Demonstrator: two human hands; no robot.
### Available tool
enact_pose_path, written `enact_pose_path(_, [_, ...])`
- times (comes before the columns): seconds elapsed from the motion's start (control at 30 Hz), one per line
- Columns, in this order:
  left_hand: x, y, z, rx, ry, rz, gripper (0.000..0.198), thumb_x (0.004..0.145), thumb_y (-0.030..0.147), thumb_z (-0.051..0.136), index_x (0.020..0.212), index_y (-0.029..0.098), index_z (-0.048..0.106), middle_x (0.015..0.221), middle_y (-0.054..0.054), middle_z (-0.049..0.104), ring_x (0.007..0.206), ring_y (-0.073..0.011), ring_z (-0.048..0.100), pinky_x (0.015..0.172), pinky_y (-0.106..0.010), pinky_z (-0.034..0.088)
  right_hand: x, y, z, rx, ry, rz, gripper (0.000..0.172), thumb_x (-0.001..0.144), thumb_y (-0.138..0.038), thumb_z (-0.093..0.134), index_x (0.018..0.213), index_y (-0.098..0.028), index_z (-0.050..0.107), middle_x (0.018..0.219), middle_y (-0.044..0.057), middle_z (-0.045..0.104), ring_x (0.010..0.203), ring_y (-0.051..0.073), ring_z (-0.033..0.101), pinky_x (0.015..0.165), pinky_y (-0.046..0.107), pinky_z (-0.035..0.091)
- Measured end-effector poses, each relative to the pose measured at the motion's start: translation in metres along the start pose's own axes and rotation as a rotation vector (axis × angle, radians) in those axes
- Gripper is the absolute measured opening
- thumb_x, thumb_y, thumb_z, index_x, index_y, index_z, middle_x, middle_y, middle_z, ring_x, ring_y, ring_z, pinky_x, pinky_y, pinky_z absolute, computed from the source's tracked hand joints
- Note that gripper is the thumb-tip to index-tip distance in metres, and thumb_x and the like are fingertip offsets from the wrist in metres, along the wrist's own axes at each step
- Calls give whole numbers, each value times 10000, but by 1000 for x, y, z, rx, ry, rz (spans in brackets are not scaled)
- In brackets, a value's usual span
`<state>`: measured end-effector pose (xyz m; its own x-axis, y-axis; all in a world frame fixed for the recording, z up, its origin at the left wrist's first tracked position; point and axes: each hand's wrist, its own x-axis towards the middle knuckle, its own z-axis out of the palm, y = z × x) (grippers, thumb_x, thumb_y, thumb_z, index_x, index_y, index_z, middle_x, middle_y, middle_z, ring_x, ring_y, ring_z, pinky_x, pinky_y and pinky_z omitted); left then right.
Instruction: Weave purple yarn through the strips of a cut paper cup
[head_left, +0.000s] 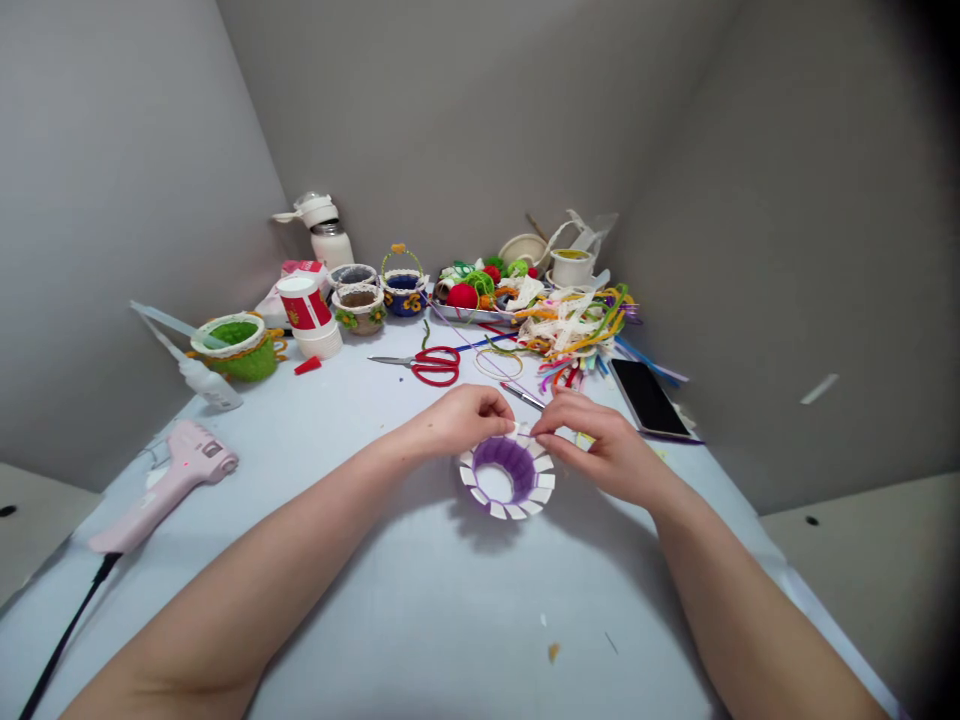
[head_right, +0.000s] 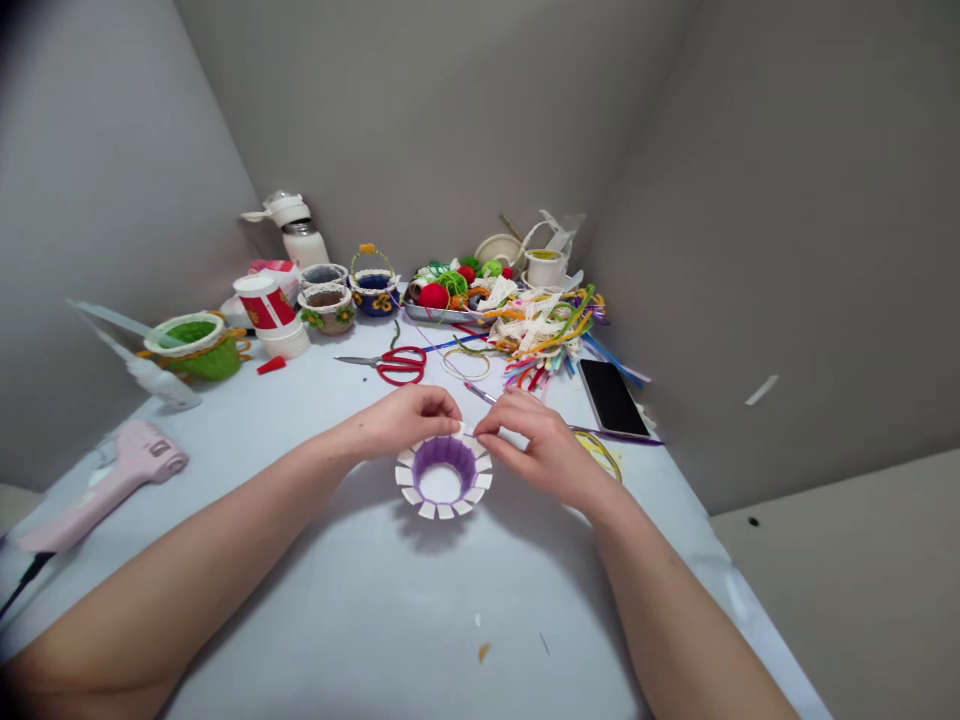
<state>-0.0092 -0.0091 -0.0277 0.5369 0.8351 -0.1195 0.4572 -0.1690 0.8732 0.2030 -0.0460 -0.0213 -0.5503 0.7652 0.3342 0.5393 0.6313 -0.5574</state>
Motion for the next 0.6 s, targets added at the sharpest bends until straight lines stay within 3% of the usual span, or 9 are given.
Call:
enact_pose_path(0.2, [2,-5,2,-4,7,-4,208,715,331,579,810,152,627,739,-9,629,649,-115,547,586,-230,433,-4,13,-9,-11,-86,12,147,878,-298,545,857,-211,662,827,59,648,835,205,562,855,381,422])
enact_pose_path(0.4, [-3,0,-4,6,16,-50,186,702,318,576,792,160,618,729,1,621,646,-111,546,555,-211,416,-3,8,-3,8,-295,-17,156,885,-208,490,845,-210,642,806,8,652,765,147,581,1061,425,275])
enact_pose_path(0.6, [-7,8,-4,6,-5,-49,273,700,366,583,889,173,626,818,-8,651,723,-133,580,591,-215,442,-1,7,4,-18,-251,-36,173,885,-169,473,813,-184,630,767,23,623,758,153,546,879,337,410])
